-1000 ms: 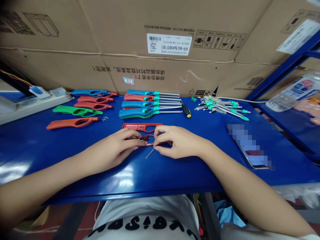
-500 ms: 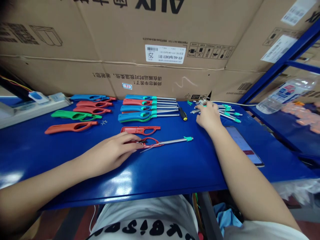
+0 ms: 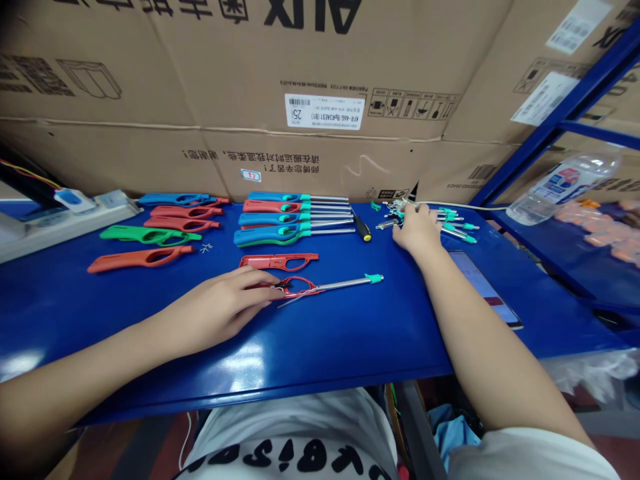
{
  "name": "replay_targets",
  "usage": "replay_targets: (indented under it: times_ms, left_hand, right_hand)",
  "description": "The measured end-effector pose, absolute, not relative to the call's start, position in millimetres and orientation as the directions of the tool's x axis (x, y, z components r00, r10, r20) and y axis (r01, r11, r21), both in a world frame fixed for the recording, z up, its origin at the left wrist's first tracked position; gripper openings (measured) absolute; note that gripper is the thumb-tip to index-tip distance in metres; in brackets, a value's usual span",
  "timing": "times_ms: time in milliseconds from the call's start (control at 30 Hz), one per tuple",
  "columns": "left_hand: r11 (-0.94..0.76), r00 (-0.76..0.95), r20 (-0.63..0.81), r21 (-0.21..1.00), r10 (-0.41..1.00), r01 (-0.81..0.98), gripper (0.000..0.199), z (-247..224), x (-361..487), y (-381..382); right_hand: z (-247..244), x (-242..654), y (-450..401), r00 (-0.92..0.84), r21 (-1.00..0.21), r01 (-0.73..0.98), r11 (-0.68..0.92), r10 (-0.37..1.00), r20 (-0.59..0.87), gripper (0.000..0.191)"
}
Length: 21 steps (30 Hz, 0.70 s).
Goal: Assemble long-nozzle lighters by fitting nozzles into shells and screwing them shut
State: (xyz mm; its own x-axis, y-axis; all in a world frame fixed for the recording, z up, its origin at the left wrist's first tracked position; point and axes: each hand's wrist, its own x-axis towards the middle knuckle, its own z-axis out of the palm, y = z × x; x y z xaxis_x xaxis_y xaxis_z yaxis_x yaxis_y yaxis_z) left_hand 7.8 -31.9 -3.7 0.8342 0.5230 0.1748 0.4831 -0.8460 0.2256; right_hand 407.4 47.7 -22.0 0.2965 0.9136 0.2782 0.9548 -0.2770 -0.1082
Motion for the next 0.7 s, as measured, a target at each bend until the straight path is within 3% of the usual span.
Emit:
replay_targets:
  times_ms: [367,700]
  left_hand:
    - [-0.852,0.841,0.170,0.215,0.514,0.477,0.035,-4,8,-31]
    - [-0.849,0.839,0.156,0.198,0.521,0.490,0.035,-3,7,-31]
  right_hand:
    - [-27,425,60,0.299,-0.143,0.953,-0.268,0.907,0.295,0.014]
    - [-21,434,64,0.284,-0.171,0.955,-0.243,0.915,0.286,0.015]
